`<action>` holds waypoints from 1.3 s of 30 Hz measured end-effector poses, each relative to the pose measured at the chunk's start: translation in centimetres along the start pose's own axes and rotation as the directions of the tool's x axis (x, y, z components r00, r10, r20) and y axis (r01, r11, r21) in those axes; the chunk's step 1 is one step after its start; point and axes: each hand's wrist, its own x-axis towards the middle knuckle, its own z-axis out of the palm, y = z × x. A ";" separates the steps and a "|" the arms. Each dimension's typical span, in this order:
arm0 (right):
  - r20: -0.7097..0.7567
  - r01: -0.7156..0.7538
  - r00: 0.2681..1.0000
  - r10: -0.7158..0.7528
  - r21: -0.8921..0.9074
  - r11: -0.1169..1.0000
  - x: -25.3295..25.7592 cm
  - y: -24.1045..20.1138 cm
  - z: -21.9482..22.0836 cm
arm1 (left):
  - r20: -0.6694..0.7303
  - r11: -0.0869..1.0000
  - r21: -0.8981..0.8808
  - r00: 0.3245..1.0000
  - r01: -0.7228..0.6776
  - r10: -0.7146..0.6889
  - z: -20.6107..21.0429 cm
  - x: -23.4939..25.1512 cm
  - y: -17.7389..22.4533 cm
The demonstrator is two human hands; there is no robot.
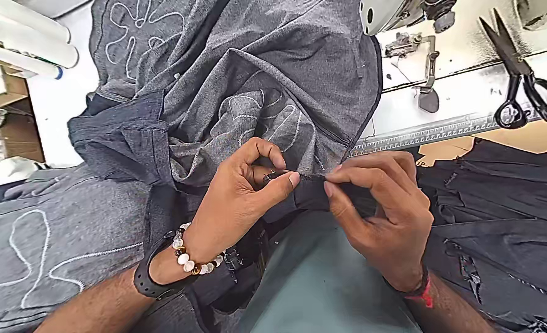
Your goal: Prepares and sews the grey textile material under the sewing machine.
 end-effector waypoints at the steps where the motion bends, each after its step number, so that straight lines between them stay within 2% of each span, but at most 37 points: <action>1: 0.010 0.024 1.000 -0.024 -0.013 1.000 0.1 -0.3 0.0 | -0.003 1.000 0.021 1.000 -0.011 0.011 0.1 -0.1 0.1; 8: 0.028 0.098 0.995 -0.094 -0.194 0.976 0.2 -0.6 1.0 | -0.035 0.989 0.130 0.997 -0.070 0.075 0.5 -0.6 0.4; 16: 0.134 0.238 0.971 -0.199 -0.436 0.868 -0.1 -1.2 2.0 | -0.022 0.878 0.439 0.974 -0.192 0.224 0.9 -1.2 -0.2; 19: 0.103 0.230 0.973 -0.206 -0.427 0.874 0.0 -0.9 2.3 | -0.004 0.891 0.410 0.977 -0.193 0.213 1.0 -1.1 -0.4; 23: -0.024 -0.004 1.000 -0.004 -0.333 0.943 0.5 1.0 -0.2 | -0.050 0.993 0.115 0.998 -0.031 0.037 -0.2 -0.1 0.1; 25: -0.038 -0.065 0.998 0.058 -0.231 0.971 0.4 1.6 -1.1 | -0.054 0.998 0.056 0.998 -0.014 0.017 -0.5 0.1 0.0; 28: 0.021 0.005 1.000 -0.002 -0.148 0.989 -0.1 0.6 -0.8 | -0.019 0.996 0.081 0.999 -0.034 0.036 0.1 0.2 -0.1; 32: 0.038 0.087 0.996 -0.083 -0.129 0.988 0.5 -0.6 0.7 | -0.014 0.988 0.142 0.998 -0.052 0.055 0.5 -0.1 0.2; 36: 0.059 0.112 0.993 -0.102 -0.212 0.971 0.9 -0.7 1.5 | -0.024 0.972 0.205 0.992 -0.114 0.121 0.5 -0.7 0.3; 39: 0.104 0.147 0.987 -0.121 -0.298 0.943 0.9 -0.9 1.6 | -0.022 0.918 0.351 0.978 -0.185 0.206 0.8 -0.9 0.0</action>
